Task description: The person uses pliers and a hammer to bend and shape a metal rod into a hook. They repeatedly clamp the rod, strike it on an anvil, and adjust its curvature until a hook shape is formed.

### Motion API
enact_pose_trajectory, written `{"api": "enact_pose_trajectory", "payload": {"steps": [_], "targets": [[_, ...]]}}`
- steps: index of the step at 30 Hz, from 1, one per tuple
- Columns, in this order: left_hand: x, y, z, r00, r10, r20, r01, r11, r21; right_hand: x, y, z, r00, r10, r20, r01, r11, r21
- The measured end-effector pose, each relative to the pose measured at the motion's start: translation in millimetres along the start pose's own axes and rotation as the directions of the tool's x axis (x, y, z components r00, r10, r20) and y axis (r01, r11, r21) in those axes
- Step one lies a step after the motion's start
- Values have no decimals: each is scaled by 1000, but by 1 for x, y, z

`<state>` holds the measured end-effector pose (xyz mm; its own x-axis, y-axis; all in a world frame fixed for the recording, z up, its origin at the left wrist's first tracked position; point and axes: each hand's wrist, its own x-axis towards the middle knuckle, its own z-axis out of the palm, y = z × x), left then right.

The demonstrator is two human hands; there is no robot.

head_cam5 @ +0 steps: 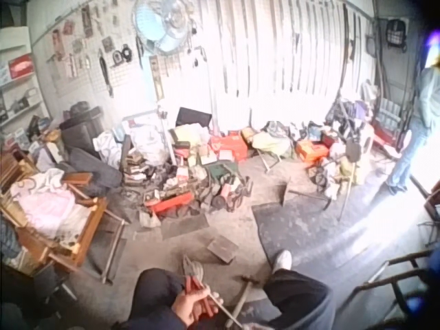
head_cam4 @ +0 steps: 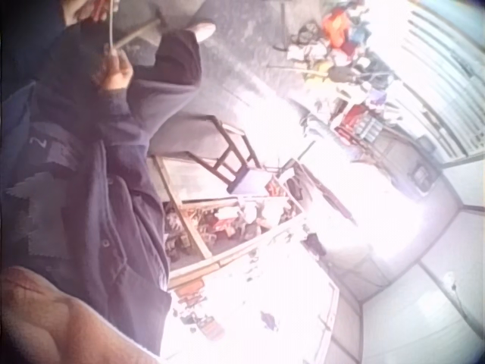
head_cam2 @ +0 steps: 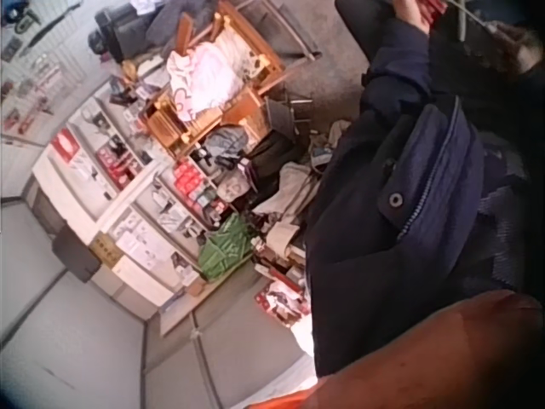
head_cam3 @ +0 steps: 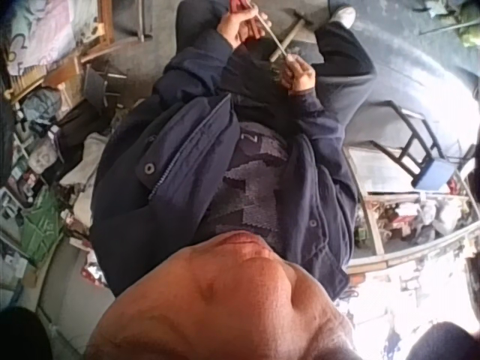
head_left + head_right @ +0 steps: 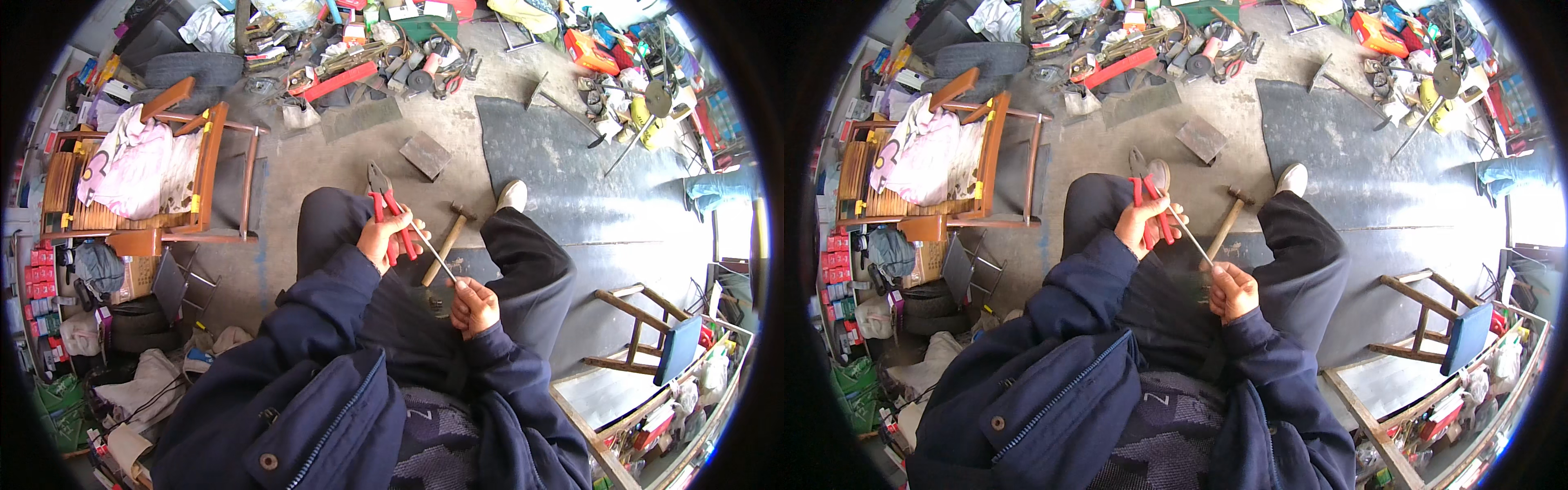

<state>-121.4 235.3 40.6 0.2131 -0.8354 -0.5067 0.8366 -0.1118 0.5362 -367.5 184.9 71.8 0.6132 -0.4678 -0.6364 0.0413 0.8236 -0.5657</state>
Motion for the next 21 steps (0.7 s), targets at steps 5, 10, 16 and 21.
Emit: {"api": "enact_pose_trajectory", "payload": {"steps": [5, 10, 16, 21], "targets": [[2, -4, -6, 999, -42, -18, 43, 999, 17, -3, 3, 9, 992, -123, -36, 112, 969, -220], [8, -6, -7, 998, -57, -38, 58, 998, 22, -3, 4, 18, 987, -71, -144, 37, 974, -225], [11, -10, -9, 996, -49, -68, 55, 994, 93, 2, -14, 7, 970, 227, 88, -243, 914, 324], [13, -11, -10, 993, -56, -102, 67, 992, 105, 5, -13, 7, 968, 231, 101, -252, 878, 407]]}}
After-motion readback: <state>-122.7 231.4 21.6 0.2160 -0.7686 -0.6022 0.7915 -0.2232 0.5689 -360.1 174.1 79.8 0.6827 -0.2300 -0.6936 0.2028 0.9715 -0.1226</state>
